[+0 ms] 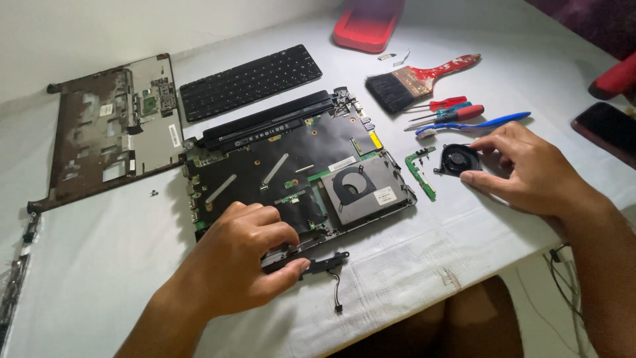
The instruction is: Disassembling a laptop to access, remove, and clean the cooling fan using a brush and screwdriver.
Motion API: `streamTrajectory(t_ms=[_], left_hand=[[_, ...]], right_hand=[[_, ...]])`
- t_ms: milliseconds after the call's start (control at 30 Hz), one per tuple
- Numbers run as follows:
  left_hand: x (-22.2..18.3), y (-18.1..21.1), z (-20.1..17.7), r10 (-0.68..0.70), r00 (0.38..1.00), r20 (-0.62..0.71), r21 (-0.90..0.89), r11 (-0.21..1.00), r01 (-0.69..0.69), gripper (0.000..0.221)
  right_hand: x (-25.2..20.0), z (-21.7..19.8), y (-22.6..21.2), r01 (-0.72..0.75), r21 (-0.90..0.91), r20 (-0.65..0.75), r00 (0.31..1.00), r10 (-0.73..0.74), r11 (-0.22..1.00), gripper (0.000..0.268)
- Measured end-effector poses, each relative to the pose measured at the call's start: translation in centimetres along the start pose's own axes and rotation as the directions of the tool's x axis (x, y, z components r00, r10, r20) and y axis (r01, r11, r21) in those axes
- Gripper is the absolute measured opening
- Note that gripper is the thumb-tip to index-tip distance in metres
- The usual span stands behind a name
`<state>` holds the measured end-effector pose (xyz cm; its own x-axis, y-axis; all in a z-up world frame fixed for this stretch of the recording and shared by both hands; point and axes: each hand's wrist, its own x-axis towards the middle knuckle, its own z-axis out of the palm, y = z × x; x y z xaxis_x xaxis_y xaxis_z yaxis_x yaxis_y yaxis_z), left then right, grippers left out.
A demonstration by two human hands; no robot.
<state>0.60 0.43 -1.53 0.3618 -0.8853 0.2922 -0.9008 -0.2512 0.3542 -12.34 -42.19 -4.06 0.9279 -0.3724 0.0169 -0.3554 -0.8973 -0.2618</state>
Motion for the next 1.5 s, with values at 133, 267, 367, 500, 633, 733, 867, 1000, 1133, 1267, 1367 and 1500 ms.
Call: streamTrajectory(t_ms=[133, 267, 367, 500, 633, 733, 867, 1000, 1133, 1267, 1367, 1500], left_hand=[[0.0, 0.1, -0.1, -0.002, 1.000, 0.014, 0.020, 1.000, 0.002, 0.024], [0.0, 0.1, 0.0, 0.013, 1.000, 0.011, 0.037, 0.999, -0.014, 0.024], [0.0, 0.1, 0.0, 0.025, 1.000, 0.003, 0.053, 0.998, -0.025, 0.024], [0.0, 0.1, 0.1, 0.025, 1.000, -0.008, 0.067, 0.997, -0.024, 0.026], [0.0, 0.3, -0.2, 0.017, 1.000, 0.020, 0.065, 0.998, -0.019, 0.023], [0.0, 0.3, -0.3, 0.005, 0.999, 0.032, 0.072, 0.997, -0.007, 0.022], [0.0, 0.4, -0.6, -0.023, 0.998, 0.056, 0.058, 0.998, 0.020, 0.022], [-0.1, 0.9, -1.7, -0.107, 0.987, 0.116, 0.021, 0.994, 0.105, 0.017], [-0.2, 1.2, -2.2, -0.216, 0.948, 0.233, 0.022, 0.976, 0.217, 0.018], [-0.4, 1.4, -2.5, -0.245, 0.915, 0.320, 0.013, 0.967, 0.255, 0.017], [-0.4, 1.5, -2.4, -0.242, 0.894, 0.377, -0.032, 0.961, 0.274, 0.015], [-0.3, 1.7, -2.4, -0.277, 0.864, 0.421, 0.024, 0.955, 0.295, 0.016]], right_hand=[[-0.1, 0.8, 0.2, 0.053, -0.056, -0.115, 0.992, -0.059, 0.997, 0.061], [-0.2, 1.6, 0.5, 0.041, -0.085, -0.198, 0.979, -0.058, 0.996, 0.056], [-0.1, 1.9, 0.9, 0.100, -0.131, -0.283, 0.950, -0.134, 0.986, 0.056], [-0.2, 1.6, 0.4, 0.046, -0.129, -0.252, 0.965, -0.077, 0.991, 0.059], [-0.3, 1.6, 0.4, 0.044, -0.118, -0.256, 0.964, -0.073, 0.992, 0.056], [-0.2, 1.7, 0.5, 0.035, -0.142, -0.243, 0.968, -0.069, 0.989, 0.060], [-0.4, 1.6, 0.4, 0.085, -0.136, -0.254, 0.960, -0.117, 0.987, 0.058], [-0.1, 2.9, 1.8, 0.089, -0.156, -0.267, 0.955, -0.129, 0.984, 0.055], [0.2, 3.5, 3.7, 0.253, -0.089, -0.472, 0.841, -0.265, 0.963, 0.049], [0.4, 0.8, -0.4, 0.419, 0.174, -0.444, 0.841, -0.309, 0.891, 0.072], [0.8, 0.8, -2.6, 0.532, -0.068, -0.476, 0.726, -0.496, 0.844, 0.030], [1.3, -2.6, -14.6, 0.814, -0.388, -0.370, 0.292, -0.882, 0.432, 0.016]])
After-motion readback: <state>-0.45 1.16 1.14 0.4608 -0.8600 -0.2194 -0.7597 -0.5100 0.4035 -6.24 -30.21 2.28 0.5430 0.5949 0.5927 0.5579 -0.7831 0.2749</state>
